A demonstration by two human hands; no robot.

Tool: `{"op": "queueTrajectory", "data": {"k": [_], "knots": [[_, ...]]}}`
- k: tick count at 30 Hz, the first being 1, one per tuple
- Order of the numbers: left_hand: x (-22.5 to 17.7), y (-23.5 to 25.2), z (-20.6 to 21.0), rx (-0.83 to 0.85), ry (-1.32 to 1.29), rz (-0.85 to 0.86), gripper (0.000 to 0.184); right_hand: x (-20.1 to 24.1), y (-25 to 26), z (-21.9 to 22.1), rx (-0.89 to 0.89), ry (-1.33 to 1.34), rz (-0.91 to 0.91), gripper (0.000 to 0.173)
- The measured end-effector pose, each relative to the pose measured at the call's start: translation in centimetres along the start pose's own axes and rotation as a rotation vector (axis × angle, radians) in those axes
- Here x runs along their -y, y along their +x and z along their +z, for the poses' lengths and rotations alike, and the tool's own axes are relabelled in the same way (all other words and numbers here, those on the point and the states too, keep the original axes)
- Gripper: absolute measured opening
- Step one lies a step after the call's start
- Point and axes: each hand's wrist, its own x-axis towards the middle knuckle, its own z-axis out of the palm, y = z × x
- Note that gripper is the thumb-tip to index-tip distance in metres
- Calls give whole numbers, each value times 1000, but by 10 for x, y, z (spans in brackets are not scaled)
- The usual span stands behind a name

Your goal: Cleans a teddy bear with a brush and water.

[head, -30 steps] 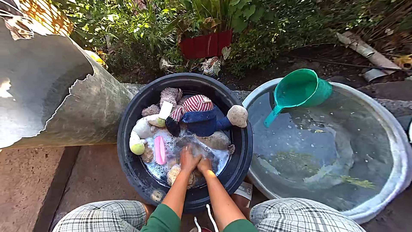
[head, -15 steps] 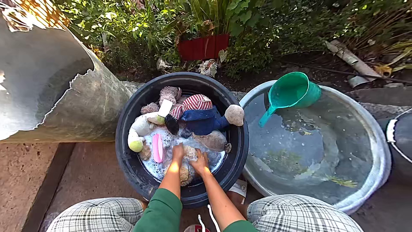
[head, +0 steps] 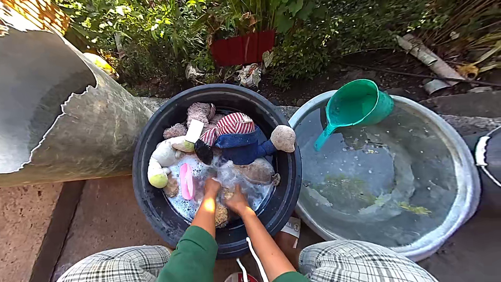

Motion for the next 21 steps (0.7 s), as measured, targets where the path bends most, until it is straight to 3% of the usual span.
{"op": "queueTrajectory", "data": {"k": [1,3,6,8,10,13,18,21], "knots": [[-8,-6,-1,-26,41,-14,50,-1,2,2,-4,10,0,118],[-18,-29,-1,-103,132,92,45,-3,8,2,-15,7,-19,113],[4,-75,22,-263,138,602,33,-10,0,7,-42,99,-57,50],[26,-84,36,-346,36,792,36,-15,-5,14,-9,138,-54,43],[35,-74,36,-344,-8,698,38,-12,4,11,-41,-3,-148,52],[26,-57,21,-227,159,413,45,-11,16,14,-125,-41,-222,75],[10,-20,-4,-156,385,118,39,-3,12,10,-64,-92,-242,80],[6,-1,-10,-105,322,-32,45,1,7,10,-84,-90,-230,83]]}}
